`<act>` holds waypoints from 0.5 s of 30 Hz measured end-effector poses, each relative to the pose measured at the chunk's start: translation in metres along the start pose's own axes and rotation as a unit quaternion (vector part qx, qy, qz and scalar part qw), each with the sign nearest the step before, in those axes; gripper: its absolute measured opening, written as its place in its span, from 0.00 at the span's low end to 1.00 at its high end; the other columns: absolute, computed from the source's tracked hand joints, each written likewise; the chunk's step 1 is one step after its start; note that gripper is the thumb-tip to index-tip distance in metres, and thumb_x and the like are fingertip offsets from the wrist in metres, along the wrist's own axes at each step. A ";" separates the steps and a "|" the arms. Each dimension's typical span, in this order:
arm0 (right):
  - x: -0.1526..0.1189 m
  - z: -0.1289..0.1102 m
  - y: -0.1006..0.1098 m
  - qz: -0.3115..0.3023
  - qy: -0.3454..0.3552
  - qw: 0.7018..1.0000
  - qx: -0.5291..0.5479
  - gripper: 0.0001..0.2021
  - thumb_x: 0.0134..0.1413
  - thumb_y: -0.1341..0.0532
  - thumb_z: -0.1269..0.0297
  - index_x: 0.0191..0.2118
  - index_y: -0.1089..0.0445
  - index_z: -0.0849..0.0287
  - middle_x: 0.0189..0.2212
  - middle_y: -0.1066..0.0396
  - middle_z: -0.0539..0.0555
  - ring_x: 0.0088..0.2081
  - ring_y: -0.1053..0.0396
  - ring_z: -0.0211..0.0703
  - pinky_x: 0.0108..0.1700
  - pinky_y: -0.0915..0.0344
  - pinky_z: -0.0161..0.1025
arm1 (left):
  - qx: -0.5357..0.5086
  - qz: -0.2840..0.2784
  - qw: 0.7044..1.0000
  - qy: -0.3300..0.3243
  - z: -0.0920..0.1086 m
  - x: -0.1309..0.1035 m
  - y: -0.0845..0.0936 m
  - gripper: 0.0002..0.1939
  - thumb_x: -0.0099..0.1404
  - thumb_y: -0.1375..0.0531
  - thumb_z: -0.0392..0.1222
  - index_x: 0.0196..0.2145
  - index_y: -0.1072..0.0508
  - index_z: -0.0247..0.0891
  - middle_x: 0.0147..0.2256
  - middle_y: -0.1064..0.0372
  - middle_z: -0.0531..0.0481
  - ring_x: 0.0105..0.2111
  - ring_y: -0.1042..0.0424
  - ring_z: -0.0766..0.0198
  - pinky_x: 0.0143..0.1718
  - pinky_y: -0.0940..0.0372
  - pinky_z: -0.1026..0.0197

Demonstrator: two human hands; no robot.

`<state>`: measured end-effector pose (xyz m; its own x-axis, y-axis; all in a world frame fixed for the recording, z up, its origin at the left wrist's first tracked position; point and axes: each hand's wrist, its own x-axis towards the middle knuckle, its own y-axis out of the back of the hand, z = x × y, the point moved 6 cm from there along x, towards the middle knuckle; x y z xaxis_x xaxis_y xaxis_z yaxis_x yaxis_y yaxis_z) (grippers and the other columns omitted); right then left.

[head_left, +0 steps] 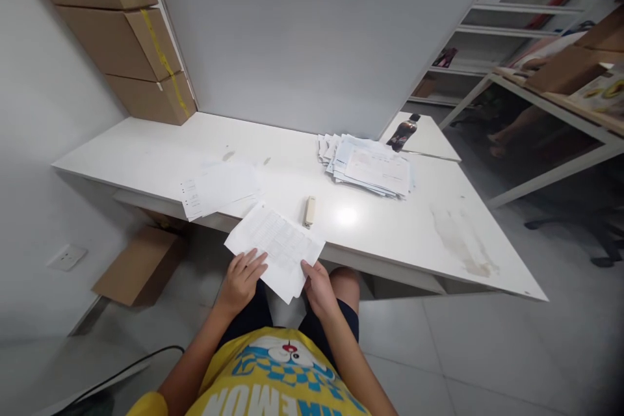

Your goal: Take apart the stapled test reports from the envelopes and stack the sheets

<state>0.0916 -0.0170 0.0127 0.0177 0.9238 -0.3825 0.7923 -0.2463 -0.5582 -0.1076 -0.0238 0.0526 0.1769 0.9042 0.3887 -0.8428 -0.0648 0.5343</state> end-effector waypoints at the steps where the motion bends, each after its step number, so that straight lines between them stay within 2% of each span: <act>1: -0.001 -0.001 0.004 0.005 0.005 1.000 -0.001 0.22 0.39 0.31 0.58 0.43 0.28 0.59 0.42 0.24 0.57 0.47 0.28 0.56 0.50 0.33 0.52 | -0.004 0.071 0.997 0.026 -0.005 0.000 0.006 0.10 0.61 0.42 0.39 0.40 0.26 0.45 0.49 0.28 0.43 0.59 0.40 0.52 0.61 0.52 0.44; 3: -0.004 -0.007 0.011 0.009 0.015 1.000 -0.007 0.21 0.38 0.31 0.59 0.43 0.27 0.57 0.43 0.24 0.57 0.48 0.29 0.56 0.50 0.34 0.52 | -0.045 0.234 0.965 0.107 -0.021 -0.002 0.020 0.11 0.62 0.43 0.42 0.43 0.29 0.43 0.54 0.33 0.41 0.61 0.44 0.53 0.61 0.53 0.45; 4: -0.005 -0.011 0.014 0.007 0.017 1.000 -0.012 0.21 0.39 0.31 0.59 0.42 0.27 0.57 0.43 0.24 0.56 0.48 0.29 0.56 0.50 0.34 0.52 | -0.092 0.292 0.939 0.156 -0.031 -0.003 0.024 0.12 0.62 0.43 0.44 0.44 0.32 0.43 0.56 0.35 0.41 0.61 0.43 0.54 0.60 0.50 0.45; 5: -0.006 -0.014 0.017 0.001 0.017 1.000 -0.016 0.20 0.39 0.31 0.59 0.42 0.27 0.57 0.43 0.24 0.56 0.48 0.29 0.56 0.50 0.34 0.52 | -0.156 0.318 0.913 0.205 -0.041 -0.001 0.025 0.14 0.62 0.44 0.46 0.46 0.34 0.42 0.56 0.36 0.40 0.59 0.40 0.55 0.58 0.47 0.47; 6: -0.006 -0.018 0.020 -0.005 0.016 1.000 -0.019 0.19 0.40 0.31 0.59 0.42 0.27 0.57 0.43 0.24 0.56 0.48 0.29 0.56 0.51 0.35 0.52 | -0.224 0.310 0.889 0.251 -0.050 0.003 0.022 0.16 0.62 0.43 0.48 0.47 0.35 0.42 0.55 0.36 0.39 0.56 0.36 0.55 0.56 0.43 0.48; 7: -0.006 -0.020 0.022 -0.014 0.014 1.000 -0.022 0.19 0.41 0.31 0.59 0.42 0.27 0.57 0.43 0.24 0.56 0.48 0.29 0.56 0.51 0.35 0.51 | -0.287 0.276 0.870 0.291 -0.055 0.008 0.016 0.19 0.61 0.42 0.50 0.47 0.35 0.42 0.54 0.34 0.39 0.52 0.32 0.55 0.52 0.39 0.50; 9: -0.005 -0.024 0.027 -0.032 0.008 0.999 -0.027 0.18 0.43 0.32 0.57 0.42 0.27 0.57 0.44 0.24 0.56 0.48 0.29 0.55 0.52 0.35 0.51 | -0.361 0.163 0.847 0.354 -0.057 0.018 0.003 0.23 0.57 0.39 0.54 0.47 0.33 0.40 0.49 0.30 0.39 0.46 0.28 0.55 0.46 0.34 0.54; 12: 0.000 -0.025 0.035 -0.047 0.009 0.998 -0.027 0.19 0.43 0.31 0.56 0.43 0.27 0.57 0.43 0.24 0.57 0.49 0.29 0.55 0.52 0.36 0.51 | -0.376 0.023 0.839 0.391 -0.047 0.021 -0.014 0.26 0.50 0.33 0.52 0.44 0.28 0.36 0.40 0.25 0.41 0.42 0.26 0.53 0.40 0.33 0.57; 15: 0.006 -0.025 0.047 -0.033 0.023 0.999 -0.024 0.20 0.43 0.31 0.55 0.44 0.27 0.56 0.44 0.24 0.56 0.49 0.30 0.54 0.52 0.36 0.50 | -0.381 -0.029 0.836 0.393 -0.039 0.014 -0.029 0.23 0.46 0.30 0.48 0.39 0.25 0.36 0.35 0.24 0.43 0.38 0.25 0.52 0.37 0.33 0.58</act>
<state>0.1439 -0.0156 0.0027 -0.0081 0.9502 -0.3117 0.8214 -0.1714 -0.5440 -0.1001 0.0074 0.0130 0.0922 0.9138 -0.3955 -0.9765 0.0054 -0.2154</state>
